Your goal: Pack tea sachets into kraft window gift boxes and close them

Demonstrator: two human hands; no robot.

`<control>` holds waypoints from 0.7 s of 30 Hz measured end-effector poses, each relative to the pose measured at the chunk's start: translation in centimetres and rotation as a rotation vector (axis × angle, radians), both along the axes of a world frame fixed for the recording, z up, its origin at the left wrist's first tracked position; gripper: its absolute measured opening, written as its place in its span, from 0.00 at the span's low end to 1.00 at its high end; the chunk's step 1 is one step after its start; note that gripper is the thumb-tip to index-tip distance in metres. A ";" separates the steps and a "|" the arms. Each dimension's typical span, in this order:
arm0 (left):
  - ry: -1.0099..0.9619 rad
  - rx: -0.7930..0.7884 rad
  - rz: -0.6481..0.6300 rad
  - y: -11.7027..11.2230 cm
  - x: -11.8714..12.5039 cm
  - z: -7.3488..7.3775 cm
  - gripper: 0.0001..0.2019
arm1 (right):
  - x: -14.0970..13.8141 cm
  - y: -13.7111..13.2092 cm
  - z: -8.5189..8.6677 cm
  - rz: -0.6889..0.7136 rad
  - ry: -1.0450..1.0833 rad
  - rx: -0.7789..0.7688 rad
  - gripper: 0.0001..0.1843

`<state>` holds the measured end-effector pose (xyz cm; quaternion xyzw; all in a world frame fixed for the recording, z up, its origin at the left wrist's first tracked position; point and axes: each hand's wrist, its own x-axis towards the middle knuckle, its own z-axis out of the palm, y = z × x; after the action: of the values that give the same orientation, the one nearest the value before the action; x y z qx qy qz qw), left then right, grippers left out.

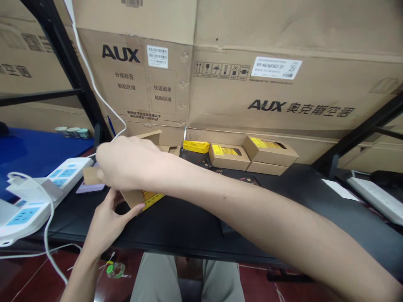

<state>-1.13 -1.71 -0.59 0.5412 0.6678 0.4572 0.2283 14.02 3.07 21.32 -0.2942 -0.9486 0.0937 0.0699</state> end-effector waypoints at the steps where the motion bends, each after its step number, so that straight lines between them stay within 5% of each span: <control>1: 0.011 -0.002 0.000 0.0 0.0 0.0 0.32 | 0.0 0.1 -0.2 -0.006 -0.028 -0.036 0.09; 7: 0.015 0.009 -0.007 0.1 0.0 0.0 0.32 | 0.6 0.8 -1.9 0.069 -0.178 -0.006 0.20; 14: 0.018 0.024 -0.015 -0.1 0.3 0.4 0.33 | 1.2 1.5 -4.3 0.217 -0.195 0.189 0.15; 21: 0.044 0.072 -0.032 0.1 0.3 0.1 0.34 | 3.5 1.6 -6.5 0.154 0.174 0.206 0.19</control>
<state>-0.86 -1.66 -0.48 0.5698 0.6469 0.4652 0.2011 17.52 4.67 14.79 -0.2027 -0.9632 0.0262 0.1744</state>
